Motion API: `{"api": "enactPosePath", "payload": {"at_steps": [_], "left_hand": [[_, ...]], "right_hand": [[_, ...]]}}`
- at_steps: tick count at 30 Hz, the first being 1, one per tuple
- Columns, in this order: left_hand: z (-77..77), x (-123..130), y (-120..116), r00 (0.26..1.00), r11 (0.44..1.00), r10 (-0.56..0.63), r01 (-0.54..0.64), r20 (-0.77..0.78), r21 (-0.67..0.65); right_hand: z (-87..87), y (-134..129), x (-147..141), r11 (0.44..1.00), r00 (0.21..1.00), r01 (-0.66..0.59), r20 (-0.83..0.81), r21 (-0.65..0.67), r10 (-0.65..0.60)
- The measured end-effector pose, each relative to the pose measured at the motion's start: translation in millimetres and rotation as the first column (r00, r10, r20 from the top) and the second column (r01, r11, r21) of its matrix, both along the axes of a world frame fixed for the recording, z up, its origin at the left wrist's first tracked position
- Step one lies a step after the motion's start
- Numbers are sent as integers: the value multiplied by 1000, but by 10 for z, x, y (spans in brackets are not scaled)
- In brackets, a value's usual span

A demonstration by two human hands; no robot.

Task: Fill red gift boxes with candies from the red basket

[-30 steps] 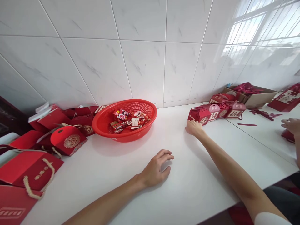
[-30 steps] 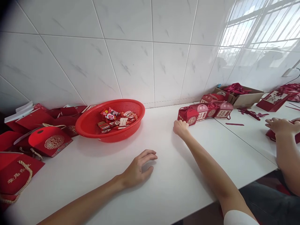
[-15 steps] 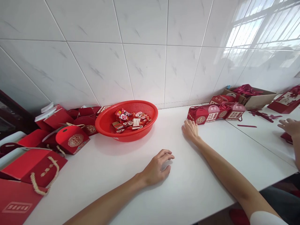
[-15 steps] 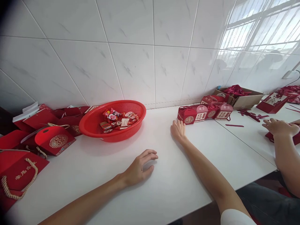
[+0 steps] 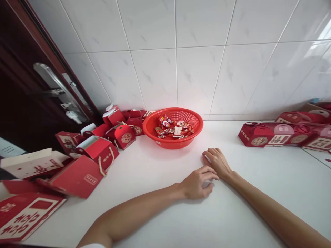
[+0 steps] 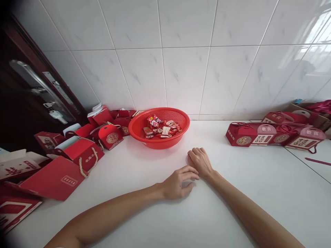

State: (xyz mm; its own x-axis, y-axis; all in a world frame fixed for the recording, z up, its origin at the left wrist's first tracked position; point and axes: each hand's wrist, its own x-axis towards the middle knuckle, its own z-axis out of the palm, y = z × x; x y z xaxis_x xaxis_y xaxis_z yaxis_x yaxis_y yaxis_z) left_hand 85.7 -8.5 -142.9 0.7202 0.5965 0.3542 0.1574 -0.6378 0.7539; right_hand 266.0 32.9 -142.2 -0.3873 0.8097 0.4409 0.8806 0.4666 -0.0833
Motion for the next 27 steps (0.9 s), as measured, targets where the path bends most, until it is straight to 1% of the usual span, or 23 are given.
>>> {"api": "enactPosePath", "payload": {"at_steps": [3, 6, 13, 17, 22, 27], "left_hand": [[-1, 15, -13, 999, 1000, -4, 4, 32, 1], [-8, 29, -17, 1000, 1000, 5, -5, 16, -15], [-26, 45, -16, 999, 999, 29, -29, -23, -21], [-44, 60, -17, 1000, 1000, 10, -10, -27, -1], [-114, 69, -17, 997, 1000, 1, -2, -80, -20], [-178, 76, -32, 995, 999, -33, 30, -89, -27]], "right_hand": [[-27, -29, -15, 996, 997, -75, -27, 53, 76], [-32, -25, 17, 989, 990, -101, -90, 103, 111], [7, -33, 38, 983, 970, -128, -190, 134, 153], [25, -62, 27, 982, 960, -130, -230, 137, 159], [16, -54, 16, 977, 948, -164, -254, 132, 194], [33, -55, -12, 978, 944, -155, -269, 143, 189]]}}
